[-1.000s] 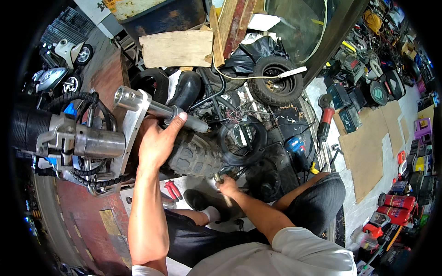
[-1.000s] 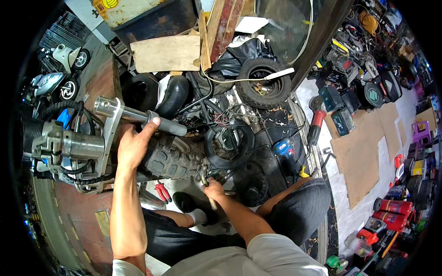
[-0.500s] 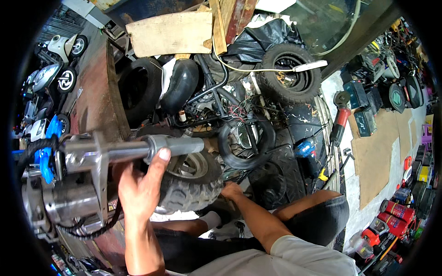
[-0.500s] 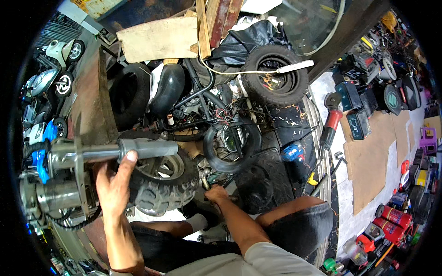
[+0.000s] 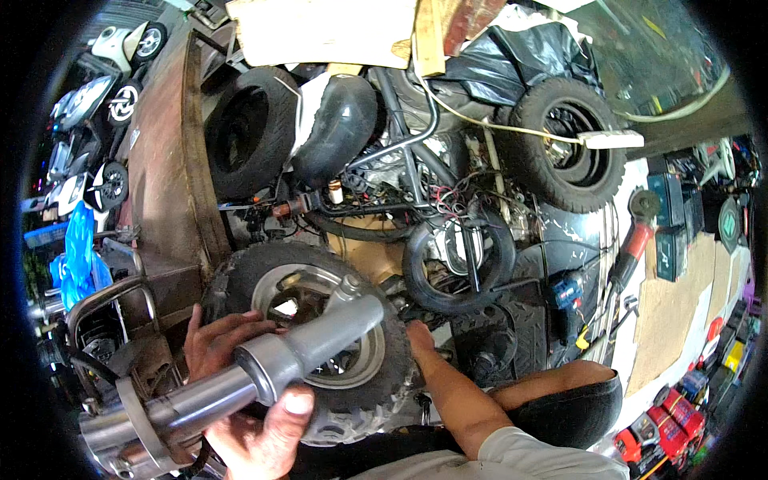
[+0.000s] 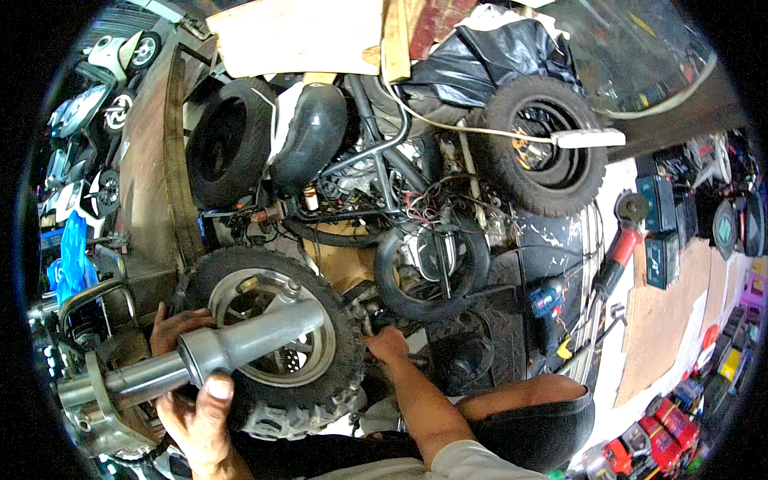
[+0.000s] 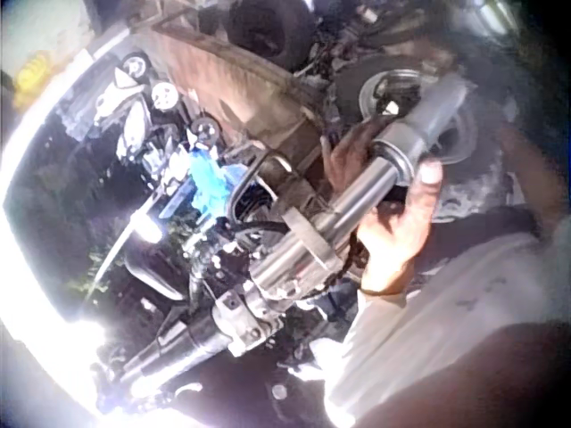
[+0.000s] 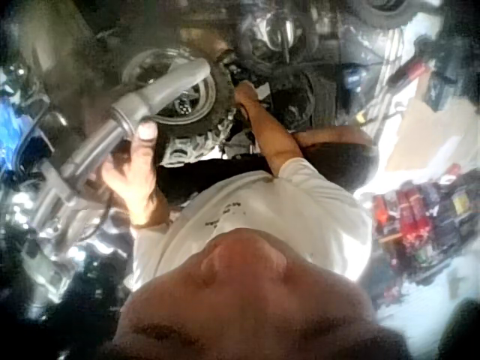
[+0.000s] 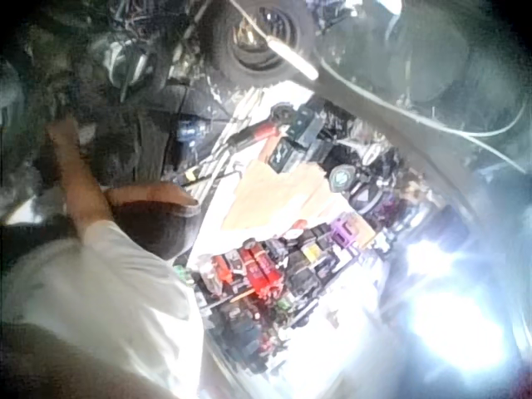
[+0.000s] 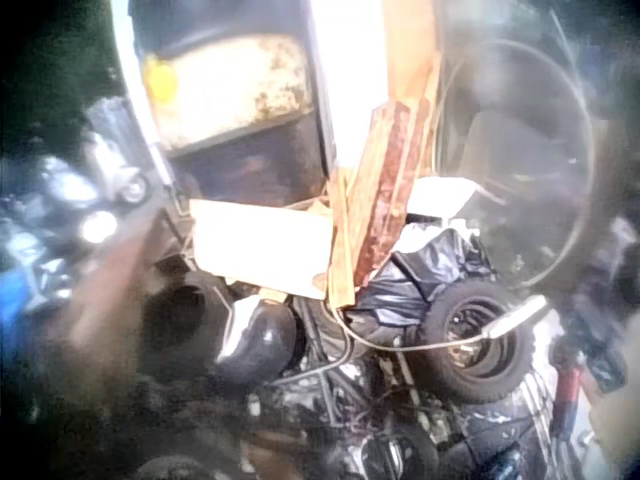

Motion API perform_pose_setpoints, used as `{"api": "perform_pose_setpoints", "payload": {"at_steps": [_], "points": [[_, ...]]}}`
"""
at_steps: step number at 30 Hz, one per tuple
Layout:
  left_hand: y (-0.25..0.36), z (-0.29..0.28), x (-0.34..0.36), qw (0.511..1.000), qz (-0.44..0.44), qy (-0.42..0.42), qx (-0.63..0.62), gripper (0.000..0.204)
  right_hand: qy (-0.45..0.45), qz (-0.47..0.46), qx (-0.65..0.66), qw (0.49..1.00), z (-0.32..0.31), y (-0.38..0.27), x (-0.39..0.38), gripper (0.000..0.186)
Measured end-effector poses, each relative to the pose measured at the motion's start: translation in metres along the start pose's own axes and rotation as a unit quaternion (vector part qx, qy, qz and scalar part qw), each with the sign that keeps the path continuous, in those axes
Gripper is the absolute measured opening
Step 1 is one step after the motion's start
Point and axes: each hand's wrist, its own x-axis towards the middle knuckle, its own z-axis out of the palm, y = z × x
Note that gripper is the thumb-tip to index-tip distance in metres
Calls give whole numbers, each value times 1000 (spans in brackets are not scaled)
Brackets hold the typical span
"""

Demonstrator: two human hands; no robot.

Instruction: The person sits on the floor of a workshop and works on the front suspension of a motorcycle. They use a wrench to tighten bolts on the fork assembly and then use a hammer and a wooden block to tap the fork tubes into place.

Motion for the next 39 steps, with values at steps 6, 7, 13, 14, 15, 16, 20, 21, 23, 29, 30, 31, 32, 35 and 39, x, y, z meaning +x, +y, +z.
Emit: {"api": "perform_pose_setpoints", "payload": {"at_steps": [6,7,13,14,15,16,20,21,23,29,30,31,32,35,39], "points": [[6,-3,4,1000,-3,-20,9,71,96,-45,3,994,39,27,40,61],[5,-4,4,999,6,-31,10,68,99,-52,9,994,41,27,39,57],[8,-28,15,991,61,-110,38,52,58,-3,36,998,47,34,55,40],[4,-29,13,991,58,-110,37,52,50,-5,25,998,54,39,64,38],[0,-29,12,991,61,-111,35,53,46,-22,-2,999,65,52,84,36],[-2,-30,12,992,62,-104,35,54,42,-53,-53,996,82,70,106,34],[44,-7,41,974,177,-137,22,49,175,-235,-399,869,91,116,254,28],[18,-19,16,990,105,-83,43,51,128,-242,-317,908,133,113,217,28],[-20,-16,-11,998,38,-4,43,56,124,-197,-81,969,135,113,155,29],[-10,-11,0,992,126,7,7,37,69,-111,68,989,76,66,119,35],[-6,-12,2,992,123,-2,9,37,56,-113,70,990,66,60,111,35],[-2,-13,3,993,121,-9,14,37,42,-121,71,989,52,54,106,36],[-1,-13,1,993,114,5,7,39,18,-126,68,990,42,50,97,37],[-5,-14,-2,995,96,-4,-15,39,-93,-161,53,981,-22,35,64,40],[-9,-13,-3,998,61,-13,-29,36,103,-233,20,967,-163,-65,-76,33]]}}
